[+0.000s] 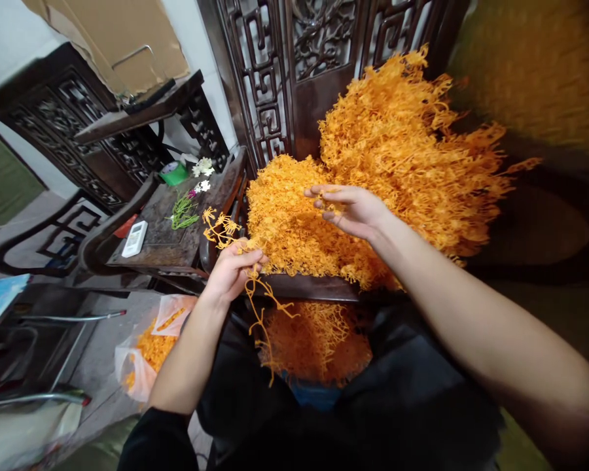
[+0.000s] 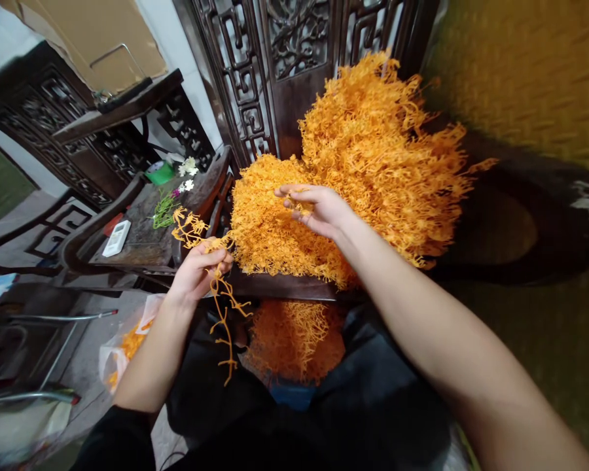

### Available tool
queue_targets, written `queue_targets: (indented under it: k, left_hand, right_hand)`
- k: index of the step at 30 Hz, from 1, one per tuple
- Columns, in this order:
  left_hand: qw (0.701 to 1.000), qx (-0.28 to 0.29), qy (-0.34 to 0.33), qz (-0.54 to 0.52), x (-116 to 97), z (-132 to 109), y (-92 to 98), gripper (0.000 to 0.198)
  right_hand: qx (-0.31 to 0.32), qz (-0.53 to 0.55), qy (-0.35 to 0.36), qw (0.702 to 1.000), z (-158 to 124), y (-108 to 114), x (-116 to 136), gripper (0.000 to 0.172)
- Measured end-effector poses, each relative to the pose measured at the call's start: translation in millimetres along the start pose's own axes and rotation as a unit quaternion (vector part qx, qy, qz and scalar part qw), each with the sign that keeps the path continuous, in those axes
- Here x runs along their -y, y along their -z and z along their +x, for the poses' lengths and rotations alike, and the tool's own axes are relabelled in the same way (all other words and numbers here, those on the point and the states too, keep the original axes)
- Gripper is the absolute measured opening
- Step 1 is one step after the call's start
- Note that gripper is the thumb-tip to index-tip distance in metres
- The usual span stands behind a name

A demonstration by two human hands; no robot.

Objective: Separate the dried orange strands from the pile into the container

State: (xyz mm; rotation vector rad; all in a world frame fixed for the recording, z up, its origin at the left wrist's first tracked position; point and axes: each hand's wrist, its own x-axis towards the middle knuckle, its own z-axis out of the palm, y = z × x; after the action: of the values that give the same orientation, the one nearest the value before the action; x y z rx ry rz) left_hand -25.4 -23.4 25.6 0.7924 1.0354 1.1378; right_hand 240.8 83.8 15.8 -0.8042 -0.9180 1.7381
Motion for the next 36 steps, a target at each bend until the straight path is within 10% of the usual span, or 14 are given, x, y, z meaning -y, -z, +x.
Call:
queue_targets:
  k: [13, 18, 21, 30, 36]
  left_hand:
    - [0.991, 0.090, 0.071, 0.065, -3.1, -10.3, 4.9, 0.039]
    - [0.993, 0.082, 0.058, 0.067, -5.6, -1.1, 8.8, 0.037]
    - [0.993, 0.086, 0.046, 0.061, -7.2, 5.6, 10.5, 0.036]
    - [0.984, 0.109, 0.098, 0.097, -9.3, 9.1, 13.1, 0.035]
    - [0.987, 0.034, 0.106, 0.113, -9.0, 10.4, -1.7, 0.033]
  right_hand:
    - [0.022, -0.158, -0.074, 0.984, 5.0, -29.3, -35.0, 0.009]
    - [-0.051, -0.057, -0.111, 0.991, 34.6, -18.6, -36.7, 0.053]
    - [-0.071, -0.037, -0.133, 0.988, 43.8, -17.2, -35.3, 0.041]
    - [0.207, -0.229, -0.199, 0.930, 9.0, -34.2, -25.4, 0.046]
    - [-0.010, -0.350, 0.014, 0.937, 28.5, -37.7, -26.5, 0.035]
